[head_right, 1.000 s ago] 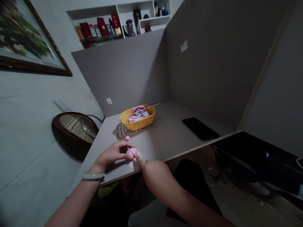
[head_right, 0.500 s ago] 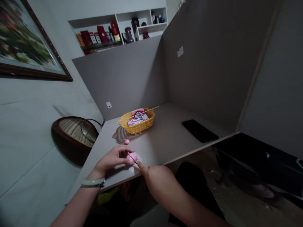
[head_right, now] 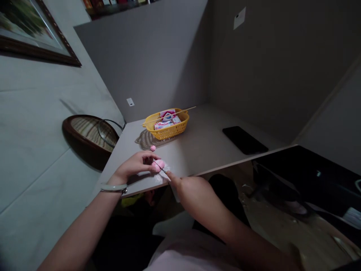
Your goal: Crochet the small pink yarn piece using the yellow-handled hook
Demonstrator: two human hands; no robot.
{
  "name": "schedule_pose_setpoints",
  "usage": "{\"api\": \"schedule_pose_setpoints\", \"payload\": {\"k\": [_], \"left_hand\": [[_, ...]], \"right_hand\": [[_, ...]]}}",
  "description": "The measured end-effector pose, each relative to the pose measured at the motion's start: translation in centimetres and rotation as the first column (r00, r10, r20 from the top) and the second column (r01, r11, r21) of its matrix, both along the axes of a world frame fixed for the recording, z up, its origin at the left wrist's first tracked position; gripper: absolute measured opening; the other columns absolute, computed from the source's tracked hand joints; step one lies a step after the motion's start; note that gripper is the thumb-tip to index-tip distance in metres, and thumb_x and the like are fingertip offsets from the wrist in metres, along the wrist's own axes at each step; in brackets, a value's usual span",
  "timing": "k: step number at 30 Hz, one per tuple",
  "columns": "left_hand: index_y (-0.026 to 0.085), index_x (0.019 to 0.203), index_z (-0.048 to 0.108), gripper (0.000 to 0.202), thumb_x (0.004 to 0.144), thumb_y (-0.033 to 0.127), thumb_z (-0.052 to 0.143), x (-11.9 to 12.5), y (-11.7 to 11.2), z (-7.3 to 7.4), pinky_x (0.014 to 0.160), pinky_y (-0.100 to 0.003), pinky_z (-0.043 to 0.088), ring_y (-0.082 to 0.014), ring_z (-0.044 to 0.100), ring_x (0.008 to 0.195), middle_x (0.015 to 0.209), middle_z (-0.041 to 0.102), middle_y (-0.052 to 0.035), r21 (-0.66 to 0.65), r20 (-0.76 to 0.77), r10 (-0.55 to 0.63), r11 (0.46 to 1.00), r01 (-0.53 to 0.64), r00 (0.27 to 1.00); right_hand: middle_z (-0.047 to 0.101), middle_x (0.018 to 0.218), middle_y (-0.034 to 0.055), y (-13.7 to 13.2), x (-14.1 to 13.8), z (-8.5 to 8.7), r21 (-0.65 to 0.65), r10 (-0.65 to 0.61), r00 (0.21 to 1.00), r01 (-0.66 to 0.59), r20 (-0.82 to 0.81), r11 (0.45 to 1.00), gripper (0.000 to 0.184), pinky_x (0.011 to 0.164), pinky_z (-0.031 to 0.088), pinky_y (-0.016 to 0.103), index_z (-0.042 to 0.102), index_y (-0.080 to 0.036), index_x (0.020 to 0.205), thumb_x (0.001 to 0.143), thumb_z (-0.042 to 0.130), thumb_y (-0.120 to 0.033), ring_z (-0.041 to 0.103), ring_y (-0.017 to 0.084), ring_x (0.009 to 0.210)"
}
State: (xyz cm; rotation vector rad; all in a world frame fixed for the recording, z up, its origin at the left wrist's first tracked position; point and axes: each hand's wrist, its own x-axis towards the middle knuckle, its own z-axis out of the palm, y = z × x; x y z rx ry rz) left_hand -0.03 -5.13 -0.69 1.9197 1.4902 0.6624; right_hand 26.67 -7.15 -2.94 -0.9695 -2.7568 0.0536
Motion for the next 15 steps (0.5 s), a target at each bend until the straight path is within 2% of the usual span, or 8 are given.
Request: {"api": "schedule_pose_setpoints", "payload": {"k": [3, 8, 12, 15], "left_hand": [[0.017, 0.110, 0.071, 0.045, 0.069, 0.034, 0.077, 0.0, 0.0, 0.0, 0.080, -0.030, 0.047, -0.0197, 0.061, 0.090, 0.102, 0.071, -0.0048, 0.036, -0.046, 0.000, 0.999, 0.002, 0.999], [0.018, 0.108, 0.072, 0.040, 0.070, 0.032, 0.076, -0.1, 0.3, -0.1, 0.086, -0.033, 0.046, -0.0219, 0.061, 0.098, 0.103, 0.072, -0.0062, 0.088, -0.069, -0.014, 0.996, 0.020, 0.998], [0.017, 0.109, 0.072, 0.041, 0.071, 0.033, 0.077, 0.0, 0.1, 0.0, 0.084, -0.032, 0.048, -0.0207, 0.063, 0.095, 0.103, 0.072, -0.0061, 0.021, 0.013, -0.035, 0.999, 0.035, 0.999], [0.017, 0.108, 0.072, 0.043, 0.070, 0.036, 0.079, 0.2, 0.0, 0.0, 0.081, -0.031, 0.048, -0.0194, 0.062, 0.090, 0.101, 0.071, -0.0055, 0.031, -0.004, -0.018, 0.999, 0.018, 1.000]], "right_hand": [[0.075, 0.083, 0.0038, -0.3, 0.3, 0.0, 0.021, -0.003, 1.000, 0.003, 0.004, 1.000, 0.056, 0.052, 0.033, 0.026, 0.040, -0.022, 0.150, 0.095, 0.042, -0.011, 0.067, 0.017, 0.063], [0.075, 0.082, 0.0049, 0.5, -1.7, -0.5, 0.068, -0.030, 0.999, 0.028, 0.026, 0.997, 0.058, 0.048, 0.029, 0.027, 0.035, -0.023, 0.152, 0.096, 0.044, -0.016, 0.067, 0.017, 0.060], [0.075, 0.084, 0.0034, 0.3, -0.4, -0.5, 0.021, 0.001, 1.000, -0.001, 0.021, 1.000, 0.058, 0.051, 0.031, 0.026, 0.034, -0.024, 0.153, 0.096, 0.044, -0.015, 0.067, 0.017, 0.064], [0.075, 0.084, 0.0025, 0.1, 0.5, -0.4, 0.021, 0.014, 1.000, -0.014, 0.008, 1.000, 0.056, 0.053, 0.032, 0.026, 0.035, -0.024, 0.152, 0.098, 0.042, -0.016, 0.068, 0.017, 0.066]]}}
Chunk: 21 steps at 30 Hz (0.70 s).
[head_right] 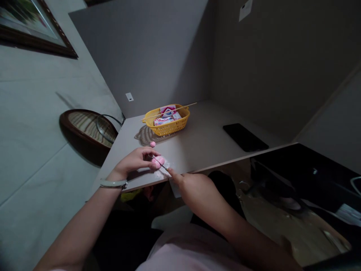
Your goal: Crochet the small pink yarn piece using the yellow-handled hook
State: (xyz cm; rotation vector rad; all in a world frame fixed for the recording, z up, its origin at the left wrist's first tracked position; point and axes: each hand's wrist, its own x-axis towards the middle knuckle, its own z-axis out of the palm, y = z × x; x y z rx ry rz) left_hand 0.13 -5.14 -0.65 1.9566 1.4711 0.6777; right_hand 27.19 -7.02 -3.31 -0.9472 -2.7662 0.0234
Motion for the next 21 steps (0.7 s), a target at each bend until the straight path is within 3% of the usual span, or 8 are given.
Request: {"api": "schedule_pose_setpoints", "payload": {"k": [6, 12, 18, 21], "left_hand": [[0.017, 0.109, 0.072, 0.046, 0.069, 0.038, 0.079, -0.2, 0.3, -0.3, 0.078, -0.029, 0.047, -0.0179, 0.060, 0.087, 0.100, 0.070, -0.0059, 0.031, -0.034, 0.002, 1.000, -0.001, 0.999], [0.016, 0.109, 0.073, 0.048, 0.066, 0.036, 0.081, 0.0, 0.0, 0.0, 0.075, -0.029, 0.046, -0.0175, 0.060, 0.083, 0.098, 0.070, -0.0057, -0.039, 0.002, 0.041, 0.998, -0.041, 0.999], [0.017, 0.107, 0.073, 0.043, 0.069, 0.037, 0.080, -0.2, 0.1, -0.1, 0.083, -0.031, 0.046, -0.0203, 0.061, 0.092, 0.101, 0.071, -0.0062, 0.028, -0.021, 0.008, 1.000, -0.007, 1.000], [0.017, 0.109, 0.073, 0.048, 0.066, 0.037, 0.081, -0.4, 0.2, -0.3, 0.077, -0.030, 0.047, -0.0189, 0.060, 0.087, 0.098, 0.070, -0.0057, -0.018, 0.018, 0.026, 0.999, -0.026, 0.999]], "right_hand": [[0.075, 0.081, 0.0048, 0.7, -1.9, 0.2, 0.026, -0.043, 0.996, 0.042, 0.074, 0.999, 0.059, 0.048, 0.029, 0.027, 0.031, -0.023, 0.154, 0.097, 0.044, -0.017, 0.067, 0.018, 0.061], [0.075, 0.085, 0.0040, 0.1, 0.1, -0.5, 0.000, 0.004, 0.999, -0.004, -0.032, 1.000, 0.056, 0.053, 0.035, 0.025, 0.040, -0.024, 0.150, 0.095, 0.043, -0.013, 0.068, 0.016, 0.066], [0.074, 0.078, 0.0022, 0.6, -2.1, -0.7, 0.047, -0.042, 0.999, 0.043, -0.020, 0.998, 0.059, 0.046, 0.024, 0.029, 0.039, -0.024, 0.151, 0.093, 0.049, -0.016, 0.067, 0.018, 0.059], [0.074, 0.079, 0.0024, 0.6, -1.8, -0.5, -0.001, -0.023, 0.999, 0.023, -0.032, 1.000, 0.059, 0.047, 0.024, 0.029, 0.040, -0.024, 0.150, 0.093, 0.049, -0.014, 0.068, 0.018, 0.060]]}}
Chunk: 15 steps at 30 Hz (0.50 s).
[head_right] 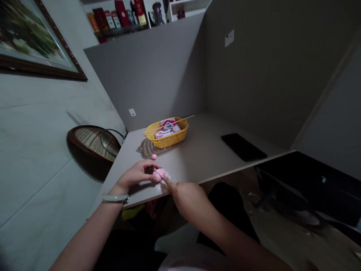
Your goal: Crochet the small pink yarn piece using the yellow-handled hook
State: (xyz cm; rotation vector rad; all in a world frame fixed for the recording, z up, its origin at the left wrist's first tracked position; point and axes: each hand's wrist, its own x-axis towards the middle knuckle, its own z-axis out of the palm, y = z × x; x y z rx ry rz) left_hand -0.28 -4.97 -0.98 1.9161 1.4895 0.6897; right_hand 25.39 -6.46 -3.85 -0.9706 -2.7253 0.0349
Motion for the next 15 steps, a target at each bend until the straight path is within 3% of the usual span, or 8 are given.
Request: {"api": "schedule_pose_setpoints", "payload": {"k": [5, 11, 15], "left_hand": [[0.017, 0.107, 0.073, 0.045, 0.067, 0.036, 0.081, 0.2, -0.2, 0.2, 0.081, -0.031, 0.046, -0.0195, 0.061, 0.089, 0.099, 0.071, -0.0055, -0.005, -0.012, 0.000, 1.000, 0.000, 1.000], [0.018, 0.106, 0.074, 0.046, 0.065, 0.038, 0.082, 0.4, -0.2, 0.5, 0.086, -0.033, 0.046, -0.0211, 0.061, 0.093, 0.101, 0.071, -0.0054, 0.002, -0.035, 0.012, 1.000, -0.012, 0.999], [0.017, 0.107, 0.073, 0.049, 0.064, 0.039, 0.084, 0.4, -0.3, 0.6, 0.083, -0.032, 0.046, -0.0212, 0.061, 0.093, 0.100, 0.070, -0.0062, -0.037, -0.020, 0.031, 0.999, -0.032, 0.999]], "right_hand": [[0.075, 0.087, 0.0043, -1.0, 1.9, -0.2, -0.009, 0.032, 0.996, -0.033, -0.080, 0.999, 0.056, 0.051, 0.030, 0.027, 0.046, -0.021, 0.146, 0.091, 0.045, -0.008, 0.069, 0.017, 0.067], [0.073, 0.074, 0.0025, -0.5, -0.4, 0.1, 0.033, -0.018, 1.000, 0.019, -0.021, 0.999, 0.067, 0.046, 0.025, 0.026, 0.041, -0.021, 0.149, 0.085, 0.048, -0.006, 0.064, 0.015, 0.054], [0.075, 0.081, 0.0026, -0.8, 0.9, 0.0, -0.014, 0.028, 0.997, -0.029, -0.077, 0.999, 0.065, 0.049, 0.029, 0.027, 0.042, -0.022, 0.148, 0.086, 0.046, -0.004, 0.067, 0.016, 0.062]]}}
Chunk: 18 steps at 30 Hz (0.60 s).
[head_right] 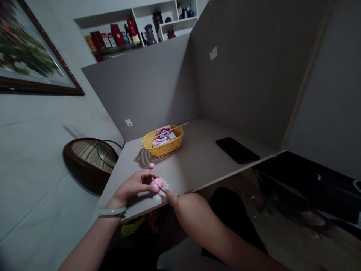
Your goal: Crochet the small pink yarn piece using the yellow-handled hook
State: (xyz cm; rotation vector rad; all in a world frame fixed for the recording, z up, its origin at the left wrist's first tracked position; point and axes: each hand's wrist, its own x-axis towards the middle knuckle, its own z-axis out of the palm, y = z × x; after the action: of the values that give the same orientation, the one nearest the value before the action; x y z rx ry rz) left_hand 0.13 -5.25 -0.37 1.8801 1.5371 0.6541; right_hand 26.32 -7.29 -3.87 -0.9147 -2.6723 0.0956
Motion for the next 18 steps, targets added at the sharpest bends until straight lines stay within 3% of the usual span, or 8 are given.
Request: {"api": "schedule_pose_setpoints", "payload": {"k": [4, 10, 15, 18], "left_hand": [[0.017, 0.106, 0.074, 0.047, 0.063, 0.035, 0.083, 0.1, 0.0, 0.0, 0.080, -0.031, 0.046, -0.0200, 0.060, 0.089, 0.097, 0.069, -0.0053, -0.006, 0.001, -0.010, 1.000, 0.010, 1.000], [0.017, 0.105, 0.074, 0.047, 0.062, 0.034, 0.084, -0.3, 0.1, -0.4, 0.079, -0.030, 0.046, -0.0194, 0.060, 0.089, 0.097, 0.069, -0.0048, 0.027, 0.018, -0.011, 1.000, 0.010, 1.000], [0.017, 0.106, 0.074, 0.049, 0.061, 0.033, 0.084, -0.2, 0.0, -0.5, 0.074, -0.028, 0.045, -0.0179, 0.058, 0.083, 0.092, 0.069, -0.0039, -0.013, 0.056, -0.014, 1.000, 0.015, 0.998], [0.016, 0.106, 0.074, 0.049, 0.060, 0.031, 0.084, 0.1, 0.0, -0.3, 0.071, -0.028, 0.044, -0.0169, 0.057, 0.079, 0.087, 0.069, -0.0030, -0.039, 0.062, -0.003, 0.999, 0.005, 0.998]], "right_hand": [[0.075, 0.085, 0.0034, -0.6, 1.0, -0.5, 0.004, -0.016, 1.000, 0.016, -0.006, 1.000, 0.066, 0.051, 0.031, 0.027, 0.048, -0.021, 0.145, 0.083, 0.043, 0.001, 0.068, 0.016, 0.064], [0.074, 0.074, 0.0034, 0.3, -1.4, -0.6, 0.056, -0.049, 0.998, 0.048, 0.028, 0.997, 0.066, 0.046, 0.028, 0.025, 0.043, -0.022, 0.149, 0.085, 0.047, -0.006, 0.064, 0.015, 0.054], [0.075, 0.080, 0.0040, -0.2, 0.8, -1.0, 0.040, 0.015, 0.998, -0.013, -0.053, 0.999, 0.065, 0.052, 0.037, 0.023, 0.046, -0.024, 0.147, 0.085, 0.041, -0.004, 0.067, 0.016, 0.060], [0.076, 0.082, 0.0049, -0.3, 0.5, -0.8, 0.043, 0.002, 1.000, -0.001, -0.029, 0.999, 0.064, 0.050, 0.037, 0.024, 0.047, -0.022, 0.145, 0.084, 0.041, -0.003, 0.068, 0.018, 0.062]]}}
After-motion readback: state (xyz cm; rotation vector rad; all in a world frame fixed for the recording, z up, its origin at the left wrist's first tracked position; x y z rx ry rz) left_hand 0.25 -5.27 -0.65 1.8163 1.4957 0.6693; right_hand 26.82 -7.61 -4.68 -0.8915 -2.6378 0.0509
